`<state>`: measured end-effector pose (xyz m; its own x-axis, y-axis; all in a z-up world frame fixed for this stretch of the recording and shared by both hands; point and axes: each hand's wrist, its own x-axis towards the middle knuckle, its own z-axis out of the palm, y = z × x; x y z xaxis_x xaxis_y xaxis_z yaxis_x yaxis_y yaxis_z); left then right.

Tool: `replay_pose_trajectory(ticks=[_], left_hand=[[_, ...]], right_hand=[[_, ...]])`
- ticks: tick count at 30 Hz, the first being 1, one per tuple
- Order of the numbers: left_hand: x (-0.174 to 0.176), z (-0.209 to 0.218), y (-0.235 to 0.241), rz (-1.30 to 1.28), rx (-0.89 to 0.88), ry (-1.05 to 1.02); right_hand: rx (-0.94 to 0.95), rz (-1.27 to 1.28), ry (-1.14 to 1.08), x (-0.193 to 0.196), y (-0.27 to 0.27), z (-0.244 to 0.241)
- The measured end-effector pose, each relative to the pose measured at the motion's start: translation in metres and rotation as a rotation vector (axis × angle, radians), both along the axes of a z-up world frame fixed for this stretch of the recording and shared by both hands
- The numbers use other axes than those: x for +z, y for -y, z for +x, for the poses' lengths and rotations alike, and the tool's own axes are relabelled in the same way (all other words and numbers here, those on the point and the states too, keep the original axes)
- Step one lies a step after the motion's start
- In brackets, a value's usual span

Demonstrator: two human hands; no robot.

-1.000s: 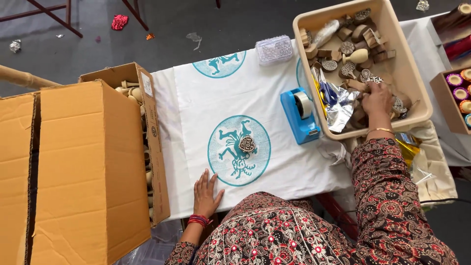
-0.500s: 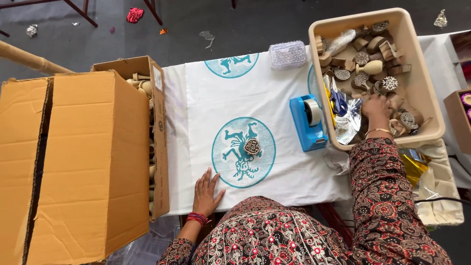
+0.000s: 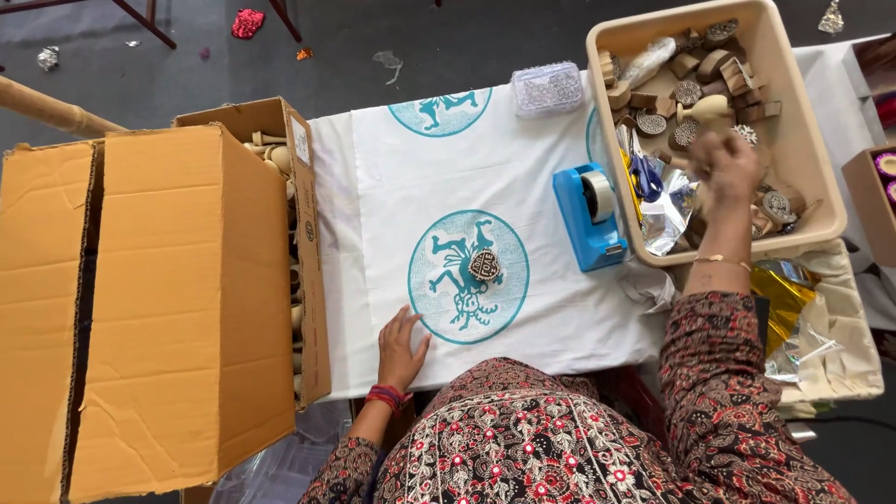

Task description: The recorder is picking up wooden blocks with carved stamp designs, inspecting them, and placing them on a table or in a bin.

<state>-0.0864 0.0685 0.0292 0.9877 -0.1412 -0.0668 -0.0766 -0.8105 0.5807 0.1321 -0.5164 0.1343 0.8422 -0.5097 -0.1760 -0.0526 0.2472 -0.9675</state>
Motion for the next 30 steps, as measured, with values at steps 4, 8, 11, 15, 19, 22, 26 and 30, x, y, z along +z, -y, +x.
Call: replay_pose_trajectory(ticks=[4, 8, 11, 15, 19, 22, 26, 30], left_hand=[[-0.008, 0.036, 0.015, -0.140, 0.041, 0.029], [0.007, 0.075, 0.046, -0.246, -0.025, 0.049], [0.016, 0.099, 0.074, -0.214, -0.083, 0.013], [0.026, 0.117, 0.104, -0.104, -0.149, -0.055], [0.033, 0.118, 0.116, -0.023, -0.192, -0.105], [0.007, 0.116, 0.117, 0.028, -0.198, -0.109], [-0.003, 0.111, 0.107, 0.002, -0.172, -0.103], [0.019, 0.114, 0.100, -0.022, -0.175, -0.088]], right_hand=[[0.367, 0.023, -0.004, 0.027, -0.084, -0.024], [0.715, -0.363, -0.232, -0.047, -0.156, -0.034], [0.652, -0.982, -0.112, -0.085, -0.213, -0.060], [0.696, -1.503, 0.374, -0.083, -0.255, -0.098], [0.812, -1.005, 0.009, -0.072, -0.233, -0.103], [0.793, -0.996, -0.175, -0.071, -0.206, -0.109], [0.780, -1.451, -0.475, -0.088, -0.151, -0.143], [0.415, -1.597, -0.638, -0.080, -0.106, -0.180]])
